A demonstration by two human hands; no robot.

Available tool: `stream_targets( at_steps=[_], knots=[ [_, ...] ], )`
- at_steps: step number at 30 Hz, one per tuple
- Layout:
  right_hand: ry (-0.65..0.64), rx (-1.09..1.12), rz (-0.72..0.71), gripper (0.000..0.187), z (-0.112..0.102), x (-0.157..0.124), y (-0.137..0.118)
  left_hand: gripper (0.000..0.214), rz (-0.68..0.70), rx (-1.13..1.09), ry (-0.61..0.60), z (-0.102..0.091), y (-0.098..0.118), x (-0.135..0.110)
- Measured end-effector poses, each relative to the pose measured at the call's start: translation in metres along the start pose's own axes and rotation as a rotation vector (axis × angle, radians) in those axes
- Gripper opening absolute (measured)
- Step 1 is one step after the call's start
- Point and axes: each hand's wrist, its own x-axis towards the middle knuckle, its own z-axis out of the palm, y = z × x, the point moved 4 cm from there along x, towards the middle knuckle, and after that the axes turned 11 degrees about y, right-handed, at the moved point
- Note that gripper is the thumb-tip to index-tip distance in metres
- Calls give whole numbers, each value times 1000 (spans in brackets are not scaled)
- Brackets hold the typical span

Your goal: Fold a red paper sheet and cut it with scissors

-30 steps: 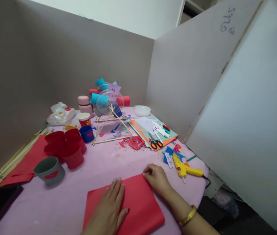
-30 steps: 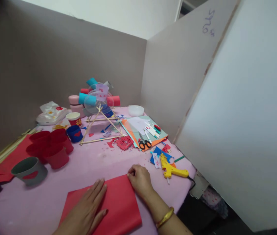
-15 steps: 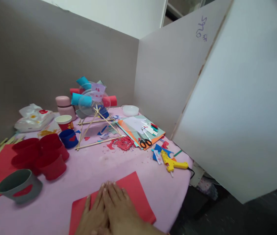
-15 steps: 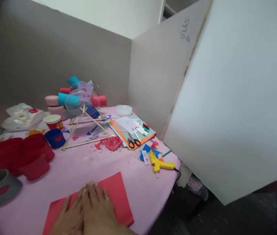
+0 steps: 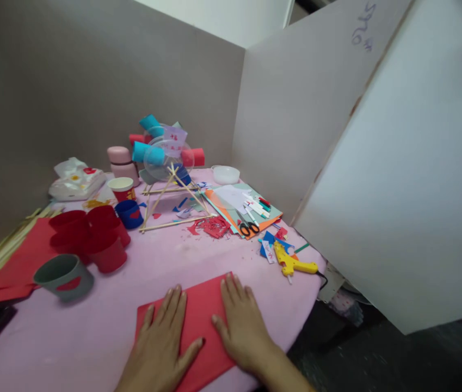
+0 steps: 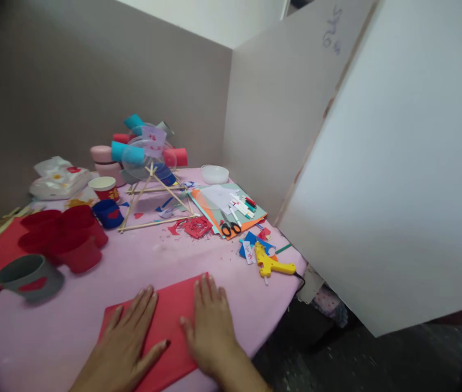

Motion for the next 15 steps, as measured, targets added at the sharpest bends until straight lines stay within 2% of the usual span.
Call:
stream_targets(
  at_steps=[3, 6, 8, 10, 11, 13, 15],
  knots=[
    [11, -112, 42, 62, -7, -4, 13, 72, -107, 27, -83, -17, -5, -4],
    [2, -157, 42, 62, -8, -6, 17, 59, -196, 97, -119, -30, 12, -3],
    [6, -162, 41, 62, -6, -7, 17, 51, -116, 47, -108, -33, 39, 0],
    [6, -168, 34, 61, -4, -8, 17, 59, 87, -125, -188, -30, 71, -2],
    [4, -173, 30, 60, -4, -8, 16, 64, 133, -171, -218, -29, 81, -4],
    [-6, -195, 23, 60, -4, -8, 17, 73, 190, -222, -291, -28, 89, -11],
    [-21, -221, 23, 61, -6, -7, 19, 76, 225, -224, -351, -31, 82, -23]
  ],
)
